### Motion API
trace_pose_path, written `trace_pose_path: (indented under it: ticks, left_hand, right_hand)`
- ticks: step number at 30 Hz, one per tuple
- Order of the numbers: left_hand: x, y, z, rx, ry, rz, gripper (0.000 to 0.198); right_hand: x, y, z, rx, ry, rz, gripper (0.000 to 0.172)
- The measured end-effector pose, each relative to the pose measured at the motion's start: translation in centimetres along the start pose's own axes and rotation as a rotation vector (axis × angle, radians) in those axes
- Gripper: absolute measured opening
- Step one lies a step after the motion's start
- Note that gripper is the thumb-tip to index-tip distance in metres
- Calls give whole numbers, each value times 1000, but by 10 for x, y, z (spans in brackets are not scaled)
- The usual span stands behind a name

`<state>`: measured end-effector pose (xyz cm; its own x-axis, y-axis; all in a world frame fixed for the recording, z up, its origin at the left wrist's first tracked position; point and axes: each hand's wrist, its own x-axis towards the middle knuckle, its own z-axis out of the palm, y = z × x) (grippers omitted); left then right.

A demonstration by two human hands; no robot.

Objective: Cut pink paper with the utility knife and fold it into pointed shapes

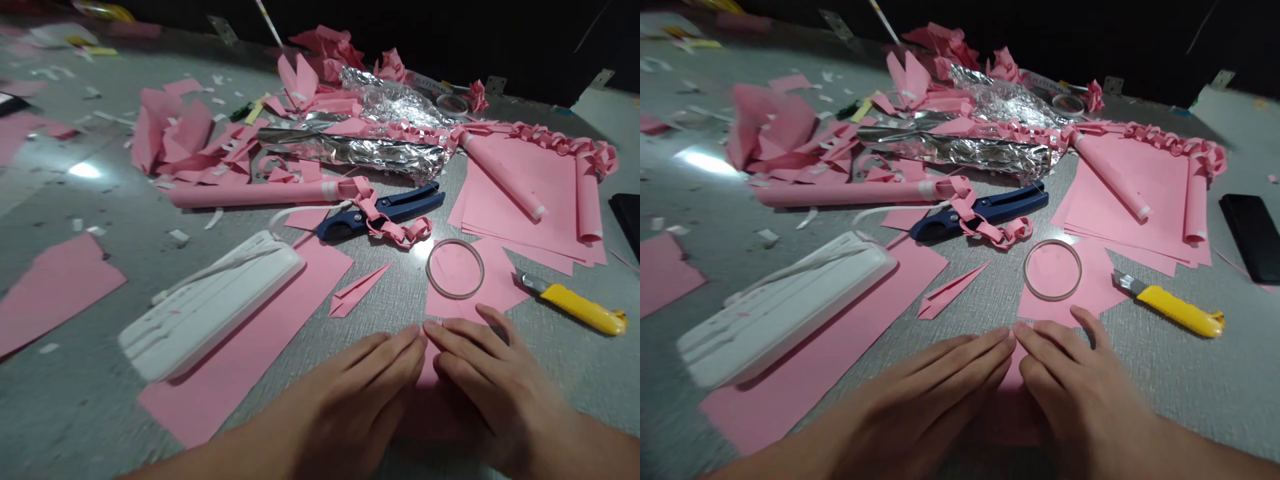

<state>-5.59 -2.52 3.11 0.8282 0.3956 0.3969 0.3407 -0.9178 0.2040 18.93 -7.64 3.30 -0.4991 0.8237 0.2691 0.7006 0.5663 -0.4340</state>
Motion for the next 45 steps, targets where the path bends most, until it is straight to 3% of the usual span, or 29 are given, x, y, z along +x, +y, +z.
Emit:
trace_pose_path:
  ticks: [7,15,28,35,39,45]
  left_hand:
    - [-3,3,1,2,-19,-16,46]
    - [-5,6,3,4,-42,-16,45]
    - [-14,10,6,107,73,55,39]
    - [-6,6,0,-73,-3,6,46]
    - [-7,7,-3,-49,-35,13,44]
    - [-9,11,2,-46,9,-6,34]
  right_hand:
    - [-1,1,3,0,27,-1,29]
    - [-4,0,1,-7,6,0,26]
    - [-1,1,-1,-104,-25,-45,37]
    - [-5,1,0,-79,-39,-32,22]
    - [-6,2,3,-65,-30,-21,19]
    - [-6,3,4,-63,-17,-33,20]
